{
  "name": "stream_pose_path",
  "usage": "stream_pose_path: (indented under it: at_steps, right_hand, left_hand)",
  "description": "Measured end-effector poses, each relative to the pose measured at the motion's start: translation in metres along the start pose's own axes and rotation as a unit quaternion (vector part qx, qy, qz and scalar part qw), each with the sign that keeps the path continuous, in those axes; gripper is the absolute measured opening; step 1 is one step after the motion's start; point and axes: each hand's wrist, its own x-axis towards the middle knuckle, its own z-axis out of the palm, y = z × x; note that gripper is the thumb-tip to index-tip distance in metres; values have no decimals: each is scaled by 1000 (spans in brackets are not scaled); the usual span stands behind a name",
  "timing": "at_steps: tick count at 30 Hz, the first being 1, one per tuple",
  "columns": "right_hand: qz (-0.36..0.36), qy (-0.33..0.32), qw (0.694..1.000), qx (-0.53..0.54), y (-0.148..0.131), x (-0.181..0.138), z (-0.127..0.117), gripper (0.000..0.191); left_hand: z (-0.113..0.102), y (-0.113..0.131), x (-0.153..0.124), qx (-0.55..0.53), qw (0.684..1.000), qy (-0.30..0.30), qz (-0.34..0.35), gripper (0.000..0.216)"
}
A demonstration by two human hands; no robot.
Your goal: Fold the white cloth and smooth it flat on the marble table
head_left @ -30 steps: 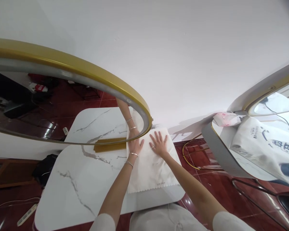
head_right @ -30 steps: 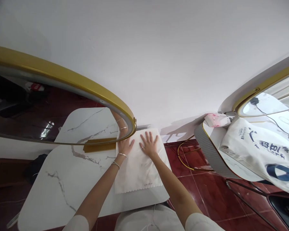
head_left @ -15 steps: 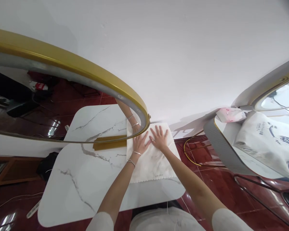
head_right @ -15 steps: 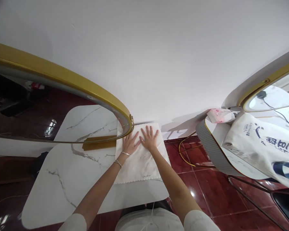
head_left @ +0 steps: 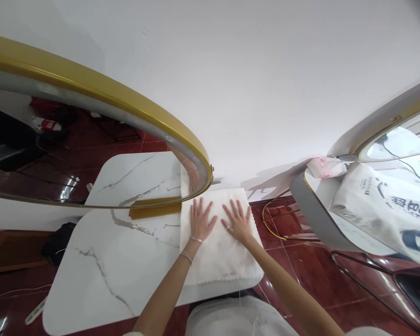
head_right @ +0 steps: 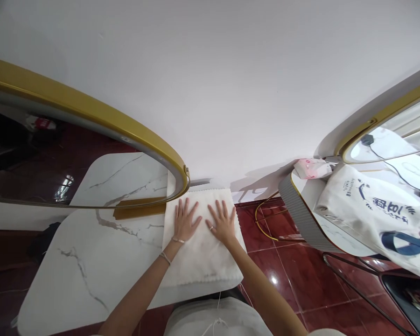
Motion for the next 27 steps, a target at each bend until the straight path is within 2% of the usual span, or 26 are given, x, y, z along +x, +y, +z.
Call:
stream_pose_path:
  at_steps: [3,6,9,11,13,16,19,22,24,27]
  right_hand:
    - [-7,-10,1000,12,9,42,5,56]
    - [-8,-20,1000,19,16,69,8,56]
    - [-13,-18,999,23,20,76,7,55]
    - [-21,-3,999,28,21,70,6,54]
    - [-27,20,999,38,22,60,5,51]
    - [-16,53,996,67,21,33,0,46]
    - [-4,59,994,91,16,-7,-7,44]
    - [-31,43,995,81,4,-61,-17,49]
    - [-52,19,996,63,-7,-97,-23,55]
    - [-33,3,998,44,-20,-137,-30,62]
  left_hand:
    - [8,-8,34,-2,1000,-3,-6,55]
    - [13,-12,60,-7,1000,-8,-26,56]
    - [16,-11,71,-18,999,-2,-39,56]
    - [15,-7,65,-33,999,-10,-20,45]
    - [12,2,47,-50,998,-29,6,38]
    - [2,25,-6,-51,998,-41,12,40]
    - [-9,51,-71,-32,999,-44,-7,64]
    - [-17,70,-122,-12,999,-42,-25,69]
    - [-19,79,-146,2,999,-33,-37,67]
    - [-19,85,-168,1,999,-33,-32,67]
